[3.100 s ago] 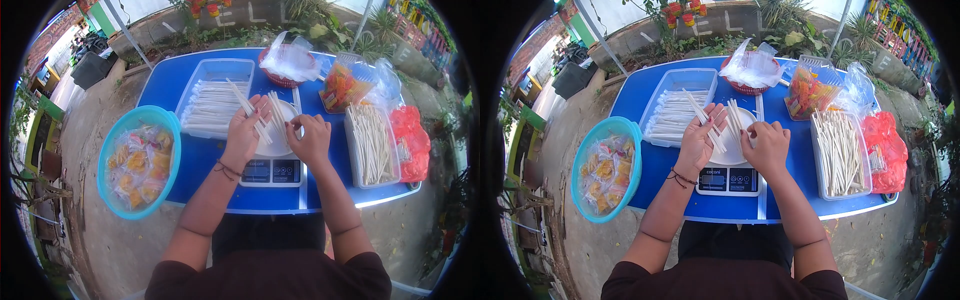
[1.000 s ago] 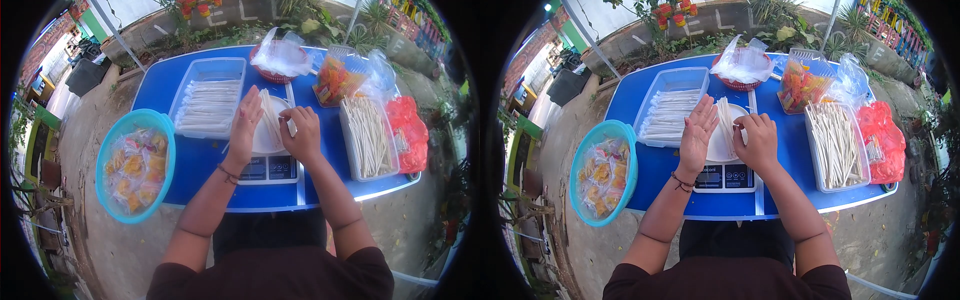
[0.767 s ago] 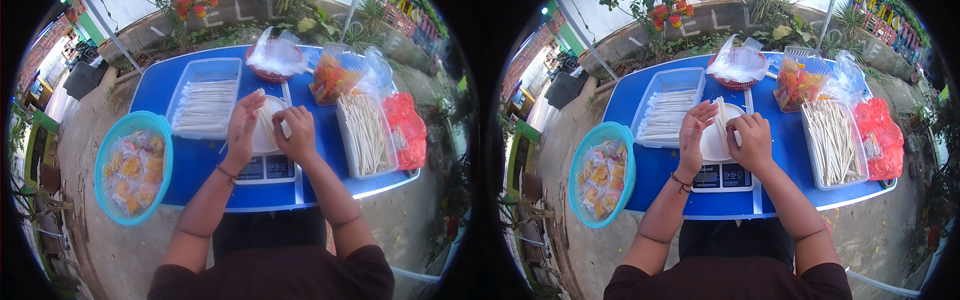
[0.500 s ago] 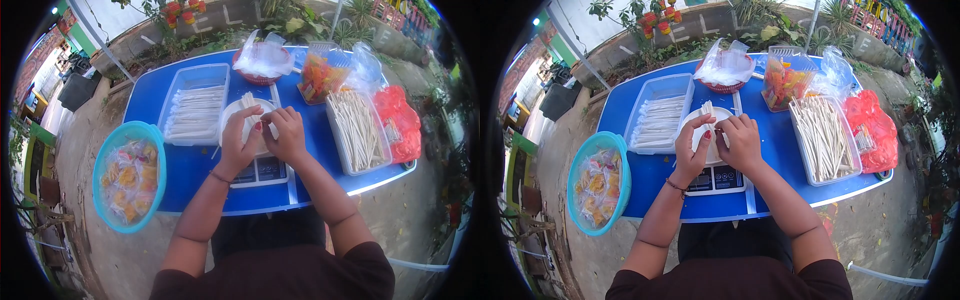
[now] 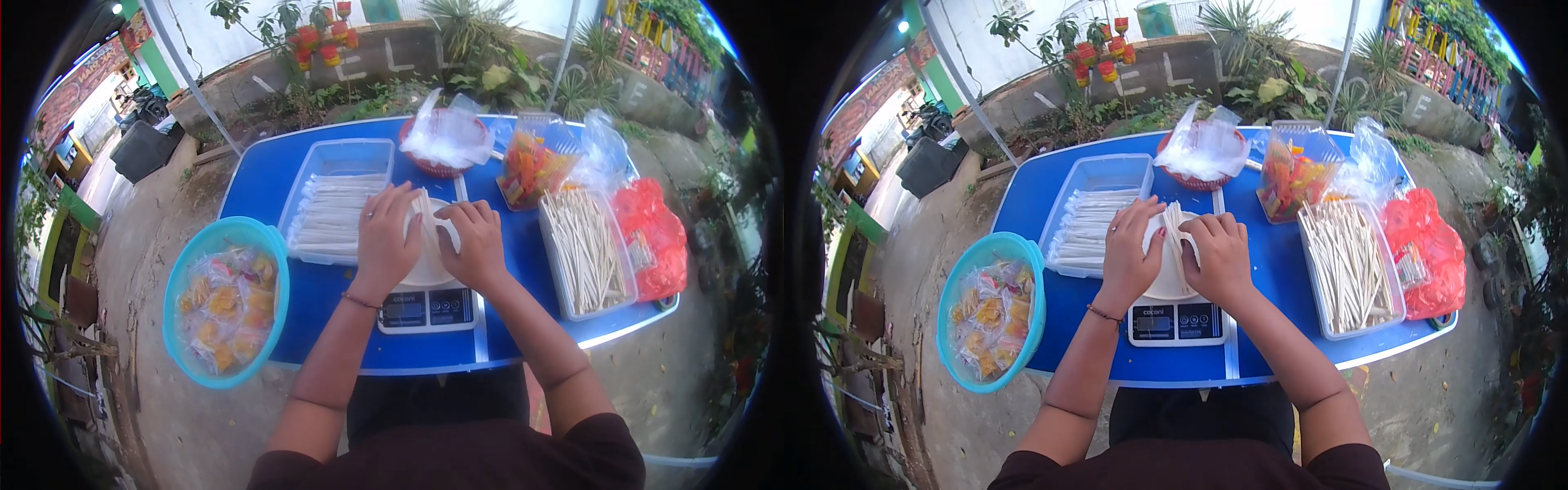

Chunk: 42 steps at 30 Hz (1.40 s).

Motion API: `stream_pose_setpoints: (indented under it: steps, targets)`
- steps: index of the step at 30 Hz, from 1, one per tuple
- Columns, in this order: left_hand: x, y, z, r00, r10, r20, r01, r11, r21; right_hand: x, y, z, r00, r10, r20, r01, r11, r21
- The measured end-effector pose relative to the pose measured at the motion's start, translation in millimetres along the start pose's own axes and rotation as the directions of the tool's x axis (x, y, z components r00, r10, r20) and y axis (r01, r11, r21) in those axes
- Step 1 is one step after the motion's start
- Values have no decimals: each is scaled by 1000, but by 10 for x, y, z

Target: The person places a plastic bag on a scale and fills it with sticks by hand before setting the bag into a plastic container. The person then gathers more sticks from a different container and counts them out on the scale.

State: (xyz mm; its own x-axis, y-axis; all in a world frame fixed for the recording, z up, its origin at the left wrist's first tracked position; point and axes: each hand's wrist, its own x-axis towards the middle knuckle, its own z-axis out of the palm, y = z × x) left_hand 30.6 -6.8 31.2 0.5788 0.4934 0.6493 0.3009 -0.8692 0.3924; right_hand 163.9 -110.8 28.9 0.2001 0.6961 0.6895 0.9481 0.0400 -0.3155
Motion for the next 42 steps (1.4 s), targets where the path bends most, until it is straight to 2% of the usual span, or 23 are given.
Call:
stream_pose_setpoints:
  steps: [2, 3, 6, 9, 11, 14, 15, 18, 19, 21, 25, 28, 31, 32, 34, 35, 37, 39, 40, 42]
  targets:
    - [110, -124, 39, 995, -97, -28, 97, 995, -3, 161, 15, 31, 1000, -16, 5, 16, 998, -66]
    - [175, -168, 63, 992, -125, -12, 125, 990, 61, 259, 30, 55, 1000, -23, 8, 23, 995, -100]
    - [459, -342, 221, 960, -278, 35, 273, 956, 112, 659, 113, 240, 996, -53, -72, 36, 973, -227]
    - [756, -357, 243, 912, -387, 133, 386, 922, 37, 960, 230, 544, 1000, -6, 12, 10, 946, -323]
    - [799, -374, 306, 924, -364, 117, 361, 932, 47, 1086, 337, 742, 992, 70, 109, -23, 923, -385]
    - [750, -402, 361, 936, -328, 125, 322, 944, 70, 1195, 450, 823, 966, 133, 223, -41, 926, -375]
    - [713, -408, 359, 939, -316, 135, 308, 948, 77, 1206, 457, 841, 990, 78, 117, -29, 928, -371]
    - [626, -374, 332, 961, -260, 94, 251, 963, 99, 1179, 453, 680, 998, 13, -59, -28, 965, -262]
    - [618, -334, 295, 983, -180, 30, 176, 978, 111, 1175, 383, 536, 990, -57, -132, 26, 974, -225]
    - [616, -233, 168, 995, -13, -95, 27, 988, 149, 1131, 293, 265, 980, -165, -111, 148, 978, -147]
    - [691, 23, -108, 943, 317, -99, -291, 931, 219, 1018, 195, -83, 920, -391, 13, 391, 920, -37]
    - [607, 136, -266, 979, 194, 66, -180, 968, -176, 870, 58, -325, 928, -337, 162, 296, 927, 232]
    - [476, 236, -451, 977, 207, 56, -202, 976, -84, 667, -17, -503, 964, -261, 55, 211, 873, 439]
    - [433, 271, -520, 984, 90, 156, -46, 964, -262, 592, -46, -511, 985, -168, 30, 124, 824, 553]
    - [332, 328, -622, 912, -79, 401, 301, 794, -529, 449, -95, -512, 999, 27, 19, -32, 659, 751]
    - [253, 331, -577, 870, -99, 482, 470, 459, -754, 401, -102, -525, 993, 85, 80, -115, 601, 791]
    - [155, 259, -519, 832, -154, 533, 534, 481, -696, 328, -90, -548, 960, 183, 214, -276, 464, 842]
    - [39, 119, -354, 822, -179, 541, 550, 497, -671, 230, 29, -350, 947, 223, 233, -306, 387, 870]
    - [2, 114, -316, 803, -188, 566, 589, 396, -704, 179, 98, -233, 940, 240, 242, -316, 347, 883]
    - [-45, 115, -261, 763, -195, 616, 645, 183, -742, 64, 126, -125, 918, 271, 289, -385, 437, 813]
